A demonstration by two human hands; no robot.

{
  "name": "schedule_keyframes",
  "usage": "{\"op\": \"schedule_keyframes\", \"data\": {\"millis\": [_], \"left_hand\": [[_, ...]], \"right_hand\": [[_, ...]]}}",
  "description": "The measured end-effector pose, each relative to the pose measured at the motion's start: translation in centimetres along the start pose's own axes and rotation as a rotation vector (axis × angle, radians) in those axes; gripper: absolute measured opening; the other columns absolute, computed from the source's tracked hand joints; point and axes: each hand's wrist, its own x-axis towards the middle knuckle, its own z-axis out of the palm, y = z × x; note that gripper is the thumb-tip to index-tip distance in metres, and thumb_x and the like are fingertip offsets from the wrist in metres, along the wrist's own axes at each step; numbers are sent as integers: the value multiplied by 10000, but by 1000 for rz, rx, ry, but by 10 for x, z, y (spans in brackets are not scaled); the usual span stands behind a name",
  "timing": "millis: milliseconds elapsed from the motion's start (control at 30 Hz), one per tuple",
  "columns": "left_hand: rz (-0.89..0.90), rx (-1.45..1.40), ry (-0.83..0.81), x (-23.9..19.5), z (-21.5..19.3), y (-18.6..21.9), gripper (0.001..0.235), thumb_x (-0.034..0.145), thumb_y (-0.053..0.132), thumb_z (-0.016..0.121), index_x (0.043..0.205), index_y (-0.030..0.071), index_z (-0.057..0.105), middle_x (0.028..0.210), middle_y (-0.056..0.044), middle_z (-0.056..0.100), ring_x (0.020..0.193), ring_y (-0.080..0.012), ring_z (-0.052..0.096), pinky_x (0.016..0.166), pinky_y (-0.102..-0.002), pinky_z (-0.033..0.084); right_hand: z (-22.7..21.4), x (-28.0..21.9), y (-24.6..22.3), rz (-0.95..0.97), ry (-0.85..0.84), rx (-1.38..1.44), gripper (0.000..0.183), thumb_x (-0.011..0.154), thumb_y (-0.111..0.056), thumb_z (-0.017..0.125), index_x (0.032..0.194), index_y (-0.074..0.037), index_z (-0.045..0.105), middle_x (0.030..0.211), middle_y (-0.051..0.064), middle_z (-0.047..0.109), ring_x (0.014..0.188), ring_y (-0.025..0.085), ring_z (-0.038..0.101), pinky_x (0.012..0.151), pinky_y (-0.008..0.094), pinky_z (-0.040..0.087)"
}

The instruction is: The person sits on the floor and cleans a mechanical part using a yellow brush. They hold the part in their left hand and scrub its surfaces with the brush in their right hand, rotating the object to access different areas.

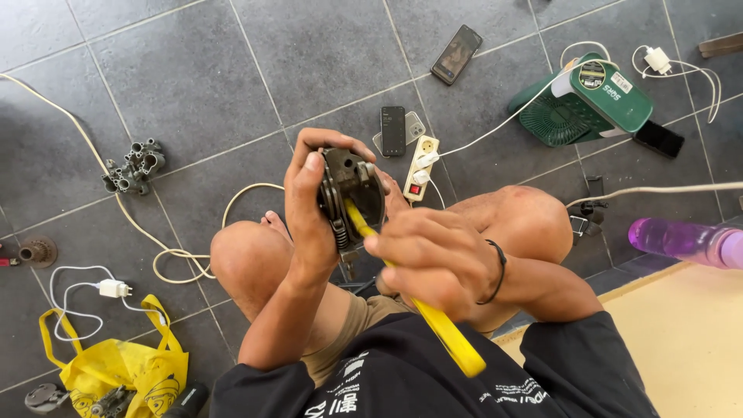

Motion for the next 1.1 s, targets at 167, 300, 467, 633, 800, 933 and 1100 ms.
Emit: {"op": "schedule_keyframes", "data": {"millis": [167, 300, 467, 633, 800, 933, 1100], "left_hand": [[28, -23, -19, 0, 0, 1, 402, 1066, 380, 422, 1150, -11, 454, 963, -266, 572, 686, -360, 695, 596, -447, 609], [28, -30, -19, -1, 0, 5, 411, 1074, 384, 418, 1158, -16, 449, 971, -268, 561, 674, -362, 688, 527, -441, 589], [66, 17, 14, -4, -7, 0, 408, 1064, 383, 426, 1153, -14, 457, 966, -268, 569, 661, -341, 686, 531, -429, 590], [55, 48, 25, -10, 1, 16, 405, 1059, 390, 432, 1135, -5, 478, 946, -253, 587, 670, -347, 706, 542, -421, 602], [75, 38, 47, -14, 0, 14, 390, 1068, 366, 407, 1150, -8, 477, 955, -250, 585, 666, -328, 685, 548, -399, 581], [80, -1, 63, -20, -3, 25, 388, 1075, 363, 418, 1170, -5, 501, 970, -244, 609, 686, -337, 711, 561, -403, 597], [140, 70, 112, -39, 11, 49, 376, 1071, 350, 446, 1137, -7, 545, 947, -220, 658, 709, -258, 721, 633, -354, 610]], "right_hand": [[2, 11, 4, 42, -33, 31, 76, 1017, -76, 596, 1063, -16, 588, 961, 255, 699, 725, 342, 697, 620, 469, 604], [-3, 9, -6, -22, 58, 43, 108, 1023, -121, 586, 1021, -14, 599, 924, 240, 719, 679, 326, 686, 622, 448, 607], [-1, 9, 4, 40, -103, 108, 112, 1012, -73, 570, 1112, -24, 563, 986, 271, 683, 760, 351, 693, 649, 475, 603], [-5, 12, -8, -2, -17, 115, 218, 1071, -179, 463, 1134, -9, 585, 1036, 260, 693, 787, 363, 674, 659, 485, 597], [-5, 10, 1, 70, -97, 232, 212, 1024, -157, 551, 1144, 15, 581, 1015, 254, 659, 821, 371, 687, 696, 509, 605], [-9, 7, -17, 53, -76, 236, 166, 985, -131, 600, 1074, 8, 619, 1033, 264, 700, 800, 387, 699, 654, 518, 594], [3, 17, -21, 33, -117, 313, 161, 957, -103, 621, 1056, 24, 620, 1027, 283, 694, 806, 408, 715, 655, 525, 603]]}}
